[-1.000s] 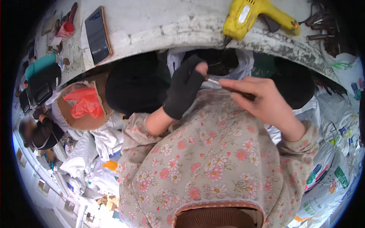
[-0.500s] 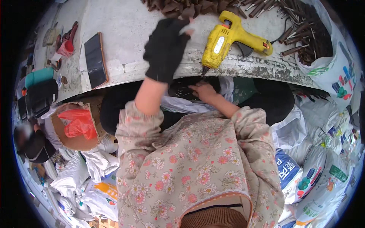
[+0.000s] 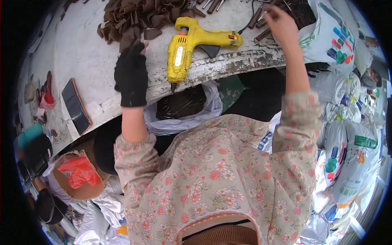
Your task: Assembling small metal rods with brown plastic components at a workbench.
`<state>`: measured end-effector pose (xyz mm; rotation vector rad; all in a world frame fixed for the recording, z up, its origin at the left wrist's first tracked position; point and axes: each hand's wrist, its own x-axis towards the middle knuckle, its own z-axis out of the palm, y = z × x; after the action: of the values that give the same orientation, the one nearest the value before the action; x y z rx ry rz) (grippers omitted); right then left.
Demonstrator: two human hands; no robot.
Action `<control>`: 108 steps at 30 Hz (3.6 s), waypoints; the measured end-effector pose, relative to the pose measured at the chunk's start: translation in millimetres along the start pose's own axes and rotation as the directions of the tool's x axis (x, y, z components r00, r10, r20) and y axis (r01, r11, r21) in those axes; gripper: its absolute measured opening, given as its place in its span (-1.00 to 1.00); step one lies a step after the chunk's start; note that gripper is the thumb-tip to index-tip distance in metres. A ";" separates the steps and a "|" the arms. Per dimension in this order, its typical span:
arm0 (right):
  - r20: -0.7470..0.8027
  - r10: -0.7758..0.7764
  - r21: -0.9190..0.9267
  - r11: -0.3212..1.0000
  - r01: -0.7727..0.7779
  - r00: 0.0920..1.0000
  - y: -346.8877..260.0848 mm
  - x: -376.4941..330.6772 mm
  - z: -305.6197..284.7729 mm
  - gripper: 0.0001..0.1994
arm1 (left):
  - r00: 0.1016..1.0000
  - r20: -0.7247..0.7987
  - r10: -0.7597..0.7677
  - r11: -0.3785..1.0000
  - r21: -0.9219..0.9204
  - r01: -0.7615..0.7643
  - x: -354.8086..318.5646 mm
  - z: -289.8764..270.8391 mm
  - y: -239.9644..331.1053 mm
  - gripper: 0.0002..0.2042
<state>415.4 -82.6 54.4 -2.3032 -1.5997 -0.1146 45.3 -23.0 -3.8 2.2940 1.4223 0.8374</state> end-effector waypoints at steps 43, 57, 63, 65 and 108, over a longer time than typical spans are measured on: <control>0.103 -0.412 0.149 0.906 0.395 0.906 -89.0 -71.1 27.3 -0.43 | 0.739 0.533 -0.412 0.137 -0.765 0.629 -113.8 -5.2 64.0 -0.83; 0.480 -0.533 0.838 0.513 -0.185 0.697 -136.1 -157.1 -31.0 -0.63 | 0.647 0.673 -0.360 -0.600 -0.697 0.392 -101.8 -30.3 63.8 -0.80; 0.460 -0.568 0.843 0.520 -0.135 0.683 -141.1 -161.3 -39.5 -0.65 | 0.670 0.671 -0.318 -0.593 -0.692 0.412 -114.4 -23.5 55.9 -0.76; 0.501 -0.566 0.804 0.585 -0.109 0.655 -141.6 -158.3 -45.2 -0.64 | 0.866 0.286 -0.410 0.530 -0.698 0.481 -121.6 -20.4 52.3 -0.78; 0.202 0.050 0.084 0.994 -0.068 0.978 0.9 -36.1 -3.4 -0.69 | 0.872 -0.109 -0.476 0.591 -0.774 0.226 -65.9 -26.4 27.1 -0.91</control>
<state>403.5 -116.3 48.3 -2.3506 -1.5911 0.2057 25.8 -95.0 10.9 1.2293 1.2456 1.3649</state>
